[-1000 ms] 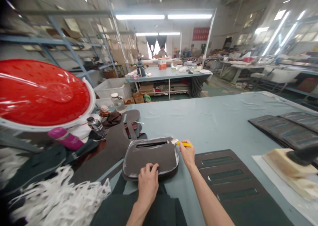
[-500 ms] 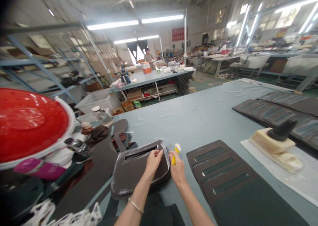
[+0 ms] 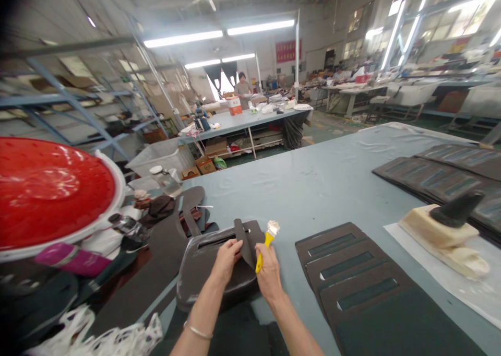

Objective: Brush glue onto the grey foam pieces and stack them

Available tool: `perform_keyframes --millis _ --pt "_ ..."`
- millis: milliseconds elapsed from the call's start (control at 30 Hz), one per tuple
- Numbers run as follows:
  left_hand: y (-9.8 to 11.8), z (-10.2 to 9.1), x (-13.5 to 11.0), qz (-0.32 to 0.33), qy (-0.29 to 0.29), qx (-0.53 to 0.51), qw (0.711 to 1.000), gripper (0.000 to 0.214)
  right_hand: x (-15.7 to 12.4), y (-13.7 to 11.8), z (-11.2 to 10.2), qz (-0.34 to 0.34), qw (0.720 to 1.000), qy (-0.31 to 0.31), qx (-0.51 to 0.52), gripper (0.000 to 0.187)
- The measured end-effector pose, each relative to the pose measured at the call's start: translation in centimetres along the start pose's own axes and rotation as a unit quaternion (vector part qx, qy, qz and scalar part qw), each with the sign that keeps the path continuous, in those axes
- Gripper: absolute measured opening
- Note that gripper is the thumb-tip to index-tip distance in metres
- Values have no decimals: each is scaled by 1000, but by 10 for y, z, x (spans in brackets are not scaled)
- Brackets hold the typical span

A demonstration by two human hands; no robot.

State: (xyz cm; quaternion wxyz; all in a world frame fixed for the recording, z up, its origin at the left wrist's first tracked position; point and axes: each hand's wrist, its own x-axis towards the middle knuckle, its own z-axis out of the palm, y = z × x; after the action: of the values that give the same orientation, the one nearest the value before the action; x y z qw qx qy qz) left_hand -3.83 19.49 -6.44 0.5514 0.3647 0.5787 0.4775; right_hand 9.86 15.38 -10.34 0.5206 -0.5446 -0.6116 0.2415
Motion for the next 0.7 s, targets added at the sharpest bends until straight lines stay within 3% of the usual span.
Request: perform_keyframes --millis 100,200,333,433,533,600,700 --pt "41 -36 -46 42 8 -112 993 31 -3 5 3 3 998 -61 -19 27" --pt "88 -66 -109 80 18 -187 979 34 1 0 -1 30 996 -84 -20 23" --pt "121 -75 -186 89 9 -222 971 44 3 -27 -8 89 987 -100 86 31" --pt "117 -65 -218 84 -3 -255 963 41 -12 -51 -19 144 961 -100 212 36" --pt "98 -53 -229 58 3 -293 954 37 -35 -58 -43 204 934 -95 278 36" --pt "80 -46 -228 29 1 -308 951 33 -54 -48 -69 217 940 -56 257 35" --pt "42 -32 -223 -35 -34 -299 953 32 -85 -13 -123 223 958 33 180 33"
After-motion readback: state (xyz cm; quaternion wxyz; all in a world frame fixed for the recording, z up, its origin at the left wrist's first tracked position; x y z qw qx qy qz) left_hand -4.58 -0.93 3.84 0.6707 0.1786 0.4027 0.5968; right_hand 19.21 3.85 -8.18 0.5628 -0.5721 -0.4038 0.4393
